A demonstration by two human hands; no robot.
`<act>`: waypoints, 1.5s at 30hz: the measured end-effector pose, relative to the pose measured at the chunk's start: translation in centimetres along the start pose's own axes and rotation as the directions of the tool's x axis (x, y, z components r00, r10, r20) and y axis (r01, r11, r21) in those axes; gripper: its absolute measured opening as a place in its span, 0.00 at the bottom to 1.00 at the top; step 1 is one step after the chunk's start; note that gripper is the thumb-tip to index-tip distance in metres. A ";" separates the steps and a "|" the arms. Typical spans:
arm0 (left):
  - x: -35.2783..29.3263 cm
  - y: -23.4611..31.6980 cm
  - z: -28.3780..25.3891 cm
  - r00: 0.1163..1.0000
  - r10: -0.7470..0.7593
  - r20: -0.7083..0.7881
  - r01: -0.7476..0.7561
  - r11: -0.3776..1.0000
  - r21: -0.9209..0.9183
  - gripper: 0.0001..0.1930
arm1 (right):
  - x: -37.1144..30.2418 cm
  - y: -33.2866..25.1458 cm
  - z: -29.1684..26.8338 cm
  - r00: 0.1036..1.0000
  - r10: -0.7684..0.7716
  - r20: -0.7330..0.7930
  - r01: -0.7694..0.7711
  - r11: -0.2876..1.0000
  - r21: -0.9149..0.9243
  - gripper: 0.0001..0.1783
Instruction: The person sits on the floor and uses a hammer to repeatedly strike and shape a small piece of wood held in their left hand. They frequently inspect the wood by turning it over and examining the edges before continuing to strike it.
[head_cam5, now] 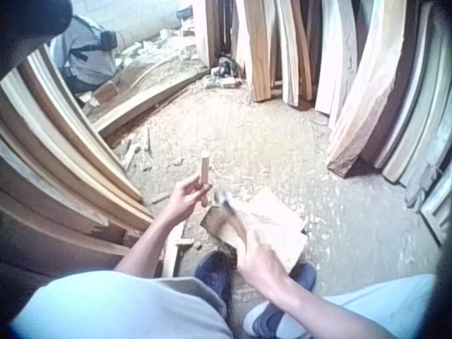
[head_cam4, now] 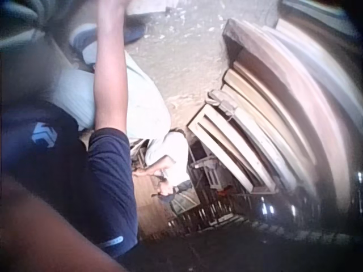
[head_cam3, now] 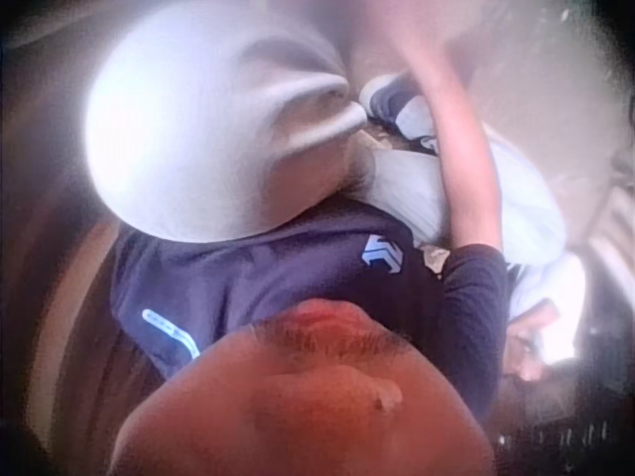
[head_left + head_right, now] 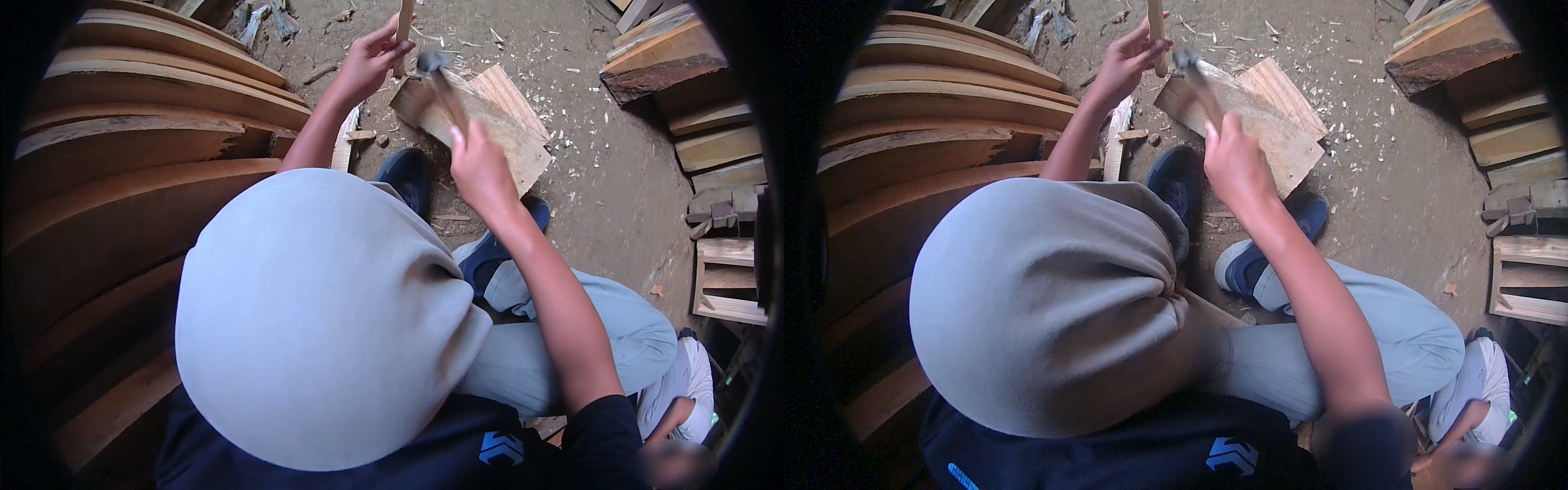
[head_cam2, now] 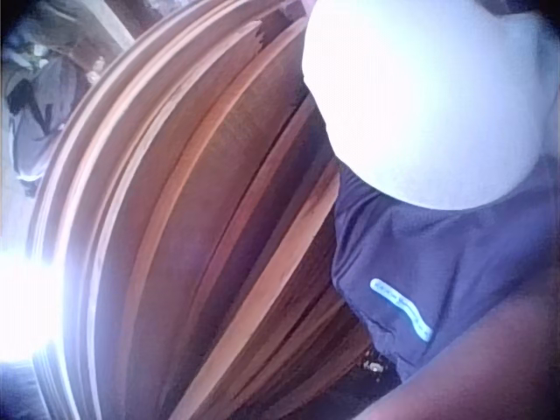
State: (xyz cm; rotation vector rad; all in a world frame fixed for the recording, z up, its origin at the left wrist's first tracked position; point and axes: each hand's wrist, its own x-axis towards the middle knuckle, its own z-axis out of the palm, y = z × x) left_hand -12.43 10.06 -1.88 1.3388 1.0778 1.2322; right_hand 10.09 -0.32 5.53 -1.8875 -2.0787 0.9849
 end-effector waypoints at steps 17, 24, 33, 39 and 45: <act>0.2 0.5 -0.8 1.000 -0.026 0.001 0.026 0.999 0.035 0.25 | -0.8 0.8 -2.2 0.990 0.128 -0.052 -0.122 0.987 0.103 0.21; -1.5 0.8 0.2 0.965 -0.117 -0.234 0.097 0.991 -0.092 0.20 | -1.6 3.7 -1.8 0.979 0.087 -0.183 -0.109 0.988 -0.113 0.19; -2.4 4.0 2.0 0.955 -0.145 -0.260 0.049 0.938 -0.343 0.24 | -1.6 6.2 -0.3 0.929 -0.182 -0.322 0.042 0.916 -0.398 0.18; -2.9 5.4 4.5 0.981 -0.138 -0.138 0.049 0.856 -0.514 0.23 | -1.0 2.2 -3.7 0.916 -0.253 -0.310 0.324 0.924 0.204 0.20; -3.2 7.3 6.8 0.984 -0.176 -0.034 0.132 0.839 -0.528 0.25 | -1.0 -0.8 -4.9 0.852 -0.376 -0.365 0.507 0.769 0.390 0.10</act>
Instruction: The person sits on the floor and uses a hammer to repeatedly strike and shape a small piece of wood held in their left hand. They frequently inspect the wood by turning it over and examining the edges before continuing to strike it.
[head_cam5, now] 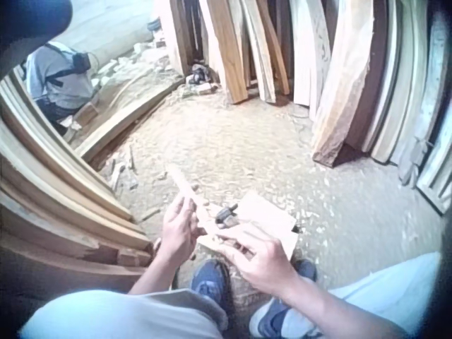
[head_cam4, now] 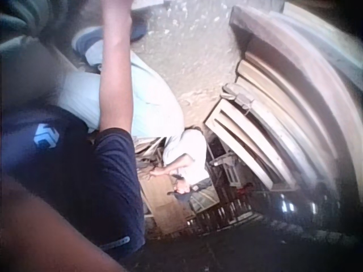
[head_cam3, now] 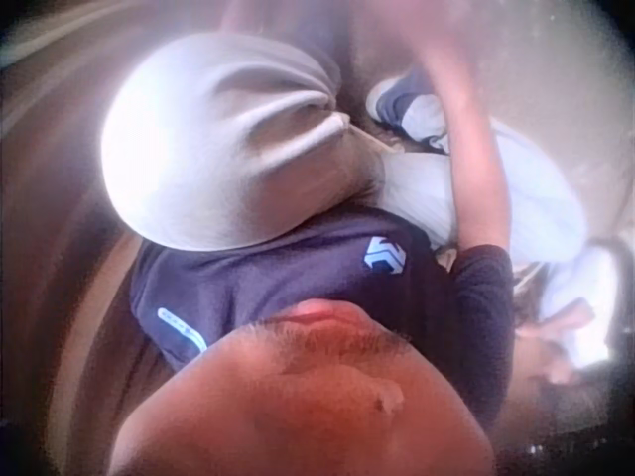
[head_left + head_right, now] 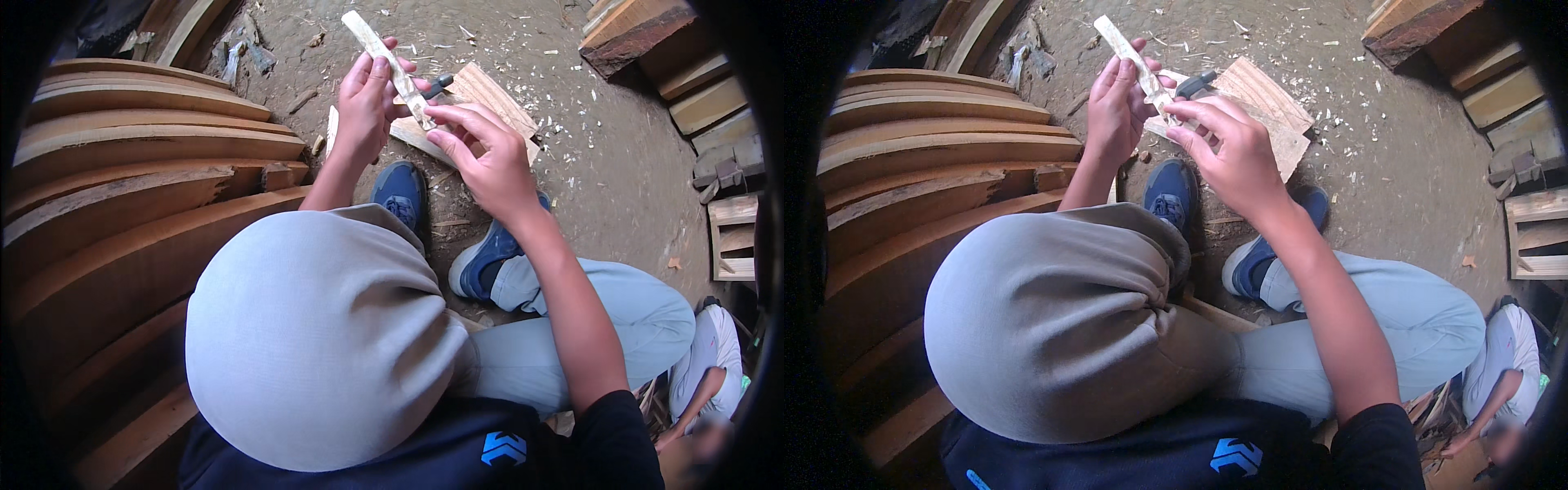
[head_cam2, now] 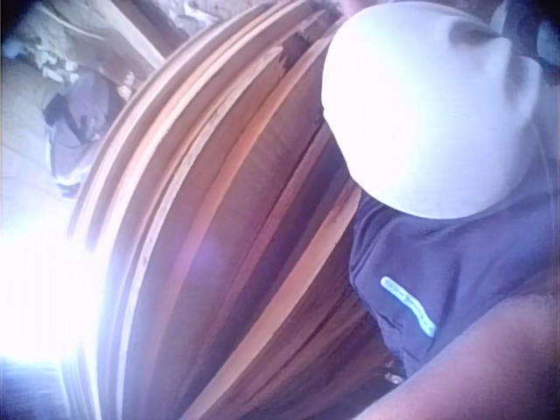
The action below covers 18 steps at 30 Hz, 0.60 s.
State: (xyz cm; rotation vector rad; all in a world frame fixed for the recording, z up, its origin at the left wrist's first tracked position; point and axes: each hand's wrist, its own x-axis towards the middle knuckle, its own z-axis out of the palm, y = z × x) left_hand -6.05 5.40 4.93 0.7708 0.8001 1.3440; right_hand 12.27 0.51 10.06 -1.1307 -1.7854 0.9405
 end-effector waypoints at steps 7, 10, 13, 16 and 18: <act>-0.8 -0.7 0.5 0.996 -0.083 0.016 0.084 0.995 -0.047 0.23 | -0.2 0.4 0.1 0.977 -0.107 -0.186 0.098 0.994 -0.057 0.08; -1.2 -0.6 1.0 0.993 -0.111 -0.039 0.111 0.994 -0.013 0.20 | -0.1 0.0 -0.2 0.964 -0.028 -0.264 0.030 1.000 0.006 0.08; -1.2 -1.0 0.7 0.994 -0.103 -0.039 0.101 0.993 -0.059 0.20 | 0.0 -0.1 -0.6 0.965 0.184 -0.186 -0.123 0.946 0.301 0.08; -1.2 -1.1 0.3 0.995 -0.090 -0.049 0.085 0.993 -0.086 0.20 | 0.3 -0.6 -0.8 0.963 0.255 -0.089 -0.191 0.877 0.441 0.08; -1.3 -0.9 -0.1 0.995 -0.096 -0.032 0.093 0.992 -0.087 0.21 | 0.4 -0.5 -0.6 0.966 0.246 -0.076 -0.185 0.871 0.455 0.09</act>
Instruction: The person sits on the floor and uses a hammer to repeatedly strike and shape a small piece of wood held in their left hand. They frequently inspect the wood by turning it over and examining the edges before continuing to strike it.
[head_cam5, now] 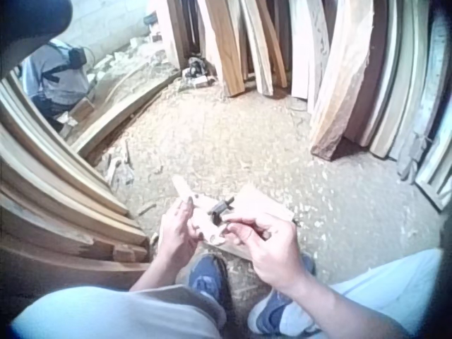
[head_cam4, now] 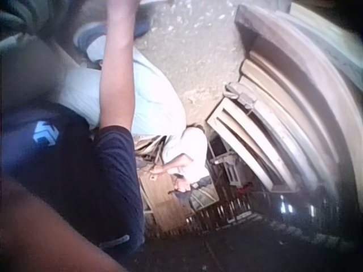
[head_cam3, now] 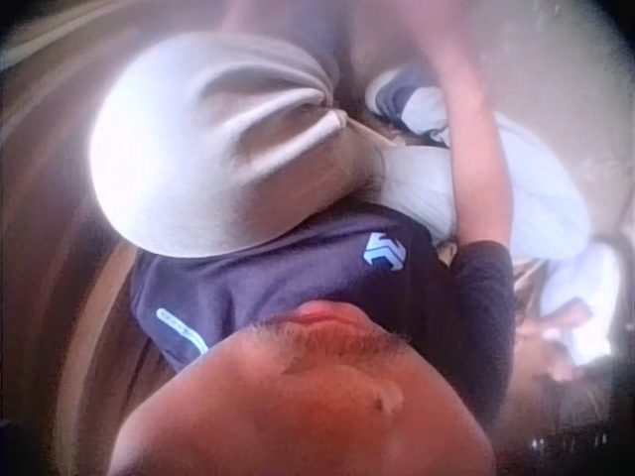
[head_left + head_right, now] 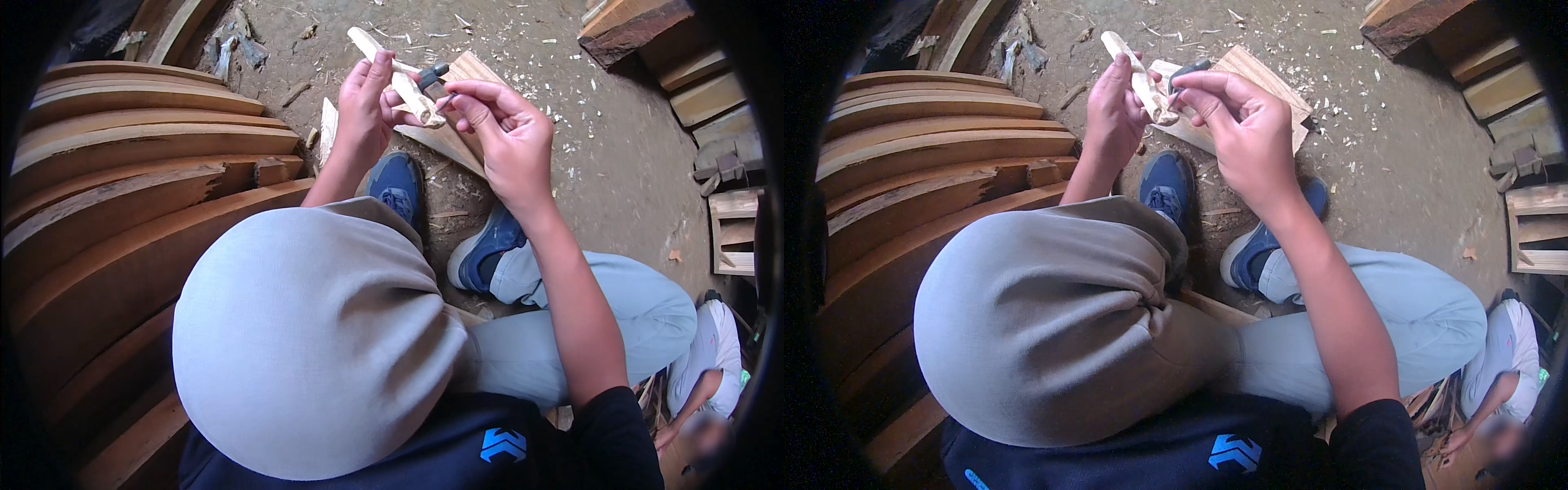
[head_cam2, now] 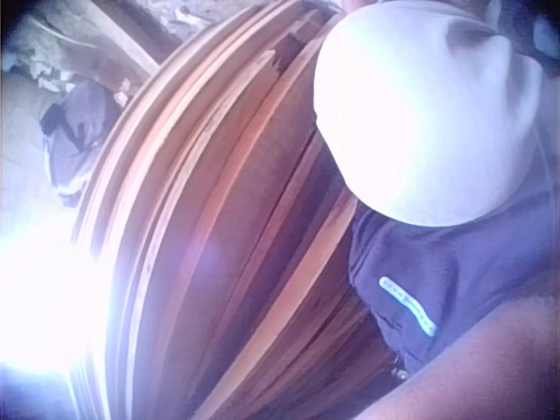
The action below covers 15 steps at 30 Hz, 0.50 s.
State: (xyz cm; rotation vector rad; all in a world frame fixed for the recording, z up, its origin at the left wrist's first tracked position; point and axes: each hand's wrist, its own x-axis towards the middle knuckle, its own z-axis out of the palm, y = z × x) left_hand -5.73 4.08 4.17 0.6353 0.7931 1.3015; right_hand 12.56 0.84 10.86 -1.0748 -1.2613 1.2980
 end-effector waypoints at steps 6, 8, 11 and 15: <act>-0.3 0.4 0.8 0.999 -0.050 -0.023 0.049 0.999 -0.011 0.21 | 0.2 -0.4 0.1 0.998 0.044 0.036 -0.046 0.998 0.050 0.09; -0.2 0.3 0.8 0.998 -0.056 -0.013 0.055 0.998 -0.029 0.20 | 0.2 -0.5 0.1 0.997 0.062 0.035 -0.064 0.996 0.058 0.10; -0.3 0.4 0.8 0.999 -0.049 -0.016 0.049 0.999 -0.019 0.19 | 0.3 -0.6 0.2 0.997 0.065 0.032 -0.067 0.996 0.065 0.10; -0.5 0.5 1.1 0.999 -0.047 -0.024 0.047 0.999 0.000 0.19 | 0.3 -0.6 0.0 0.997 0.073 0.031 -0.074 0.996 0.054 0.10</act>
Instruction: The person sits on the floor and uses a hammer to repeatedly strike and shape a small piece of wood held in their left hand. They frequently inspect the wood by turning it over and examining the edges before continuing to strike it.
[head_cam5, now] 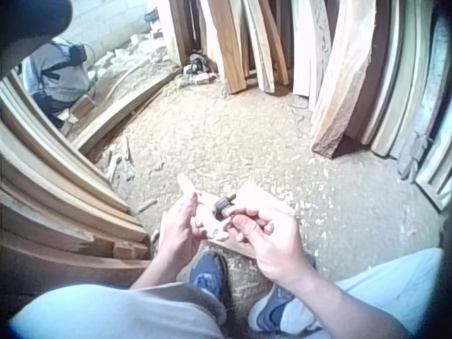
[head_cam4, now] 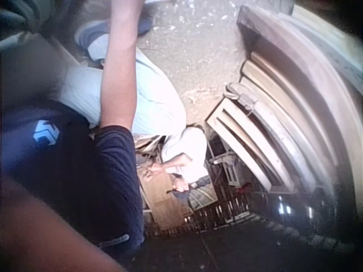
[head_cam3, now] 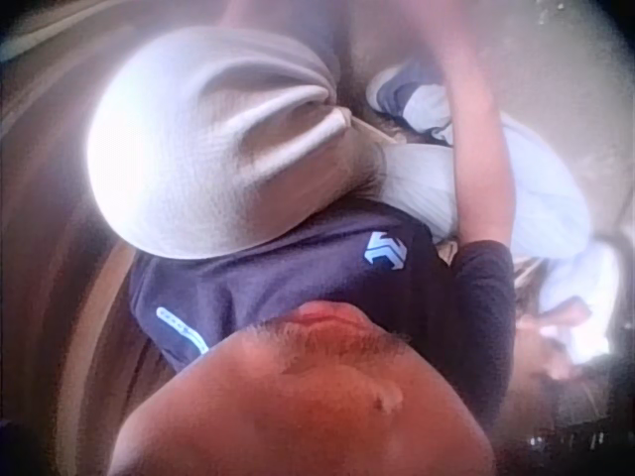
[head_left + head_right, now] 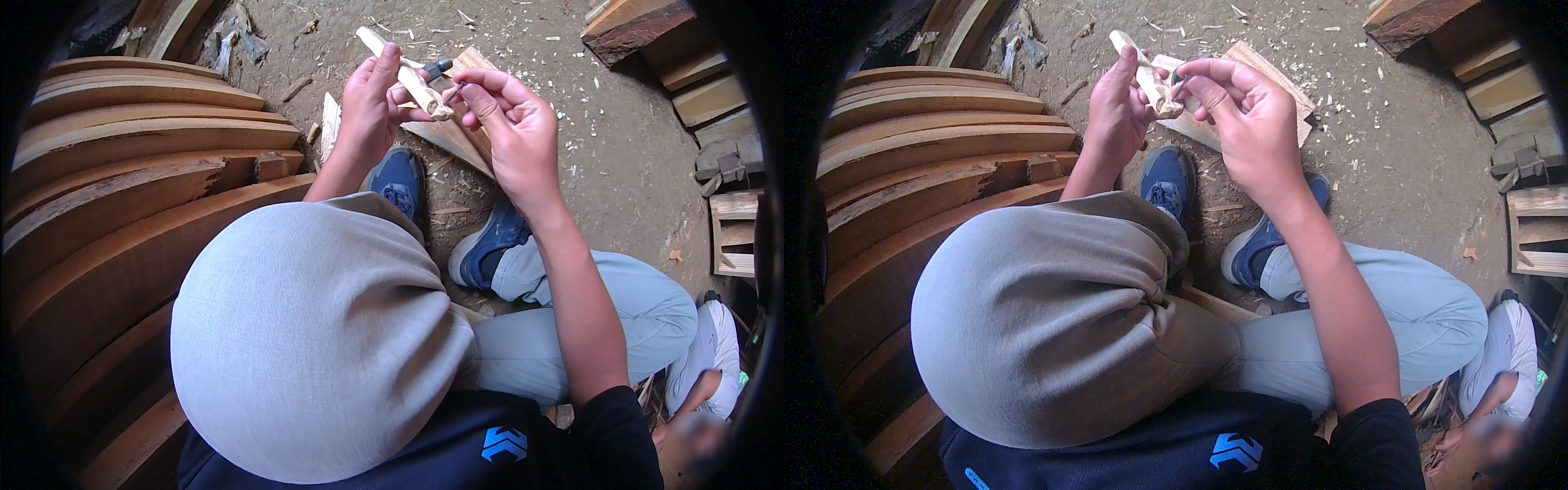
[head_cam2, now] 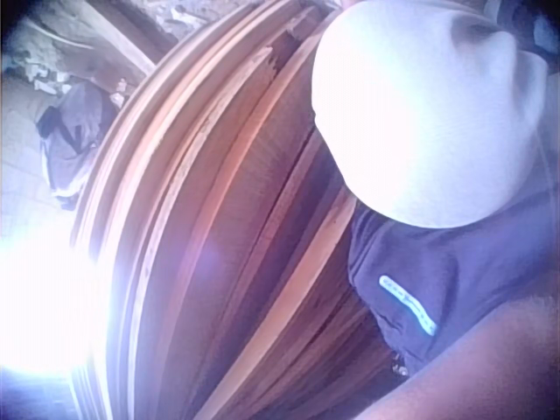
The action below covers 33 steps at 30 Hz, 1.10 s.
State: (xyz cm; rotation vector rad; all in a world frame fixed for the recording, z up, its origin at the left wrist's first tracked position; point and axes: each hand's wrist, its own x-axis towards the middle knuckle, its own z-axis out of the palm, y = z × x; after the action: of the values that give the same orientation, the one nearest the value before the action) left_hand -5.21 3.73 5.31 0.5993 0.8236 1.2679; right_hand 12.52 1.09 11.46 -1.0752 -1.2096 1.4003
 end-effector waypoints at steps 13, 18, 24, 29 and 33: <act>0.0 0.1 -0.1 0.998 0.052 -0.036 -0.052 0.999 -0.001 0.19 | -0.4 0.2 -0.3 0.967 -0.254 0.008 0.235 0.883 -0.407 0.08; -0.1 0.2 -0.1 0.996 0.065 -0.062 -0.064 0.998 0.016 0.18 | 0.3 0.5 -1.3 0.774 -0.604 0.192 0.529 0.448 -0.721 0.07; -0.1 0.4 -0.4 0.997 0.053 -0.052 -0.052 0.999 0.014 0.17 | 0.4 0.6 -1.5 0.805 -0.589 0.071 0.464 0.550 -0.694 0.07; -0.1 0.2 -0.2 0.993 0.085 -0.083 -0.085 0.996 0.002 0.19 | 0.2 0.2 -1.2 0.846 -0.533 0.037 0.425 0.628 -0.652 0.07; -0.1 0.3 -0.2 0.993 0.079 -0.084 -0.079 0.997 0.012 0.17 | 0.1 0.1 -1.1 0.847 -0.529 0.061 0.434 0.621 -0.653 0.06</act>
State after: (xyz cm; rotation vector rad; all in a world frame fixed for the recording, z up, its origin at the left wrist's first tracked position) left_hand -5.56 3.68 5.39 0.5935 0.8830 1.3699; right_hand 13.54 1.34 11.20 -1.1449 -1.7839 0.4564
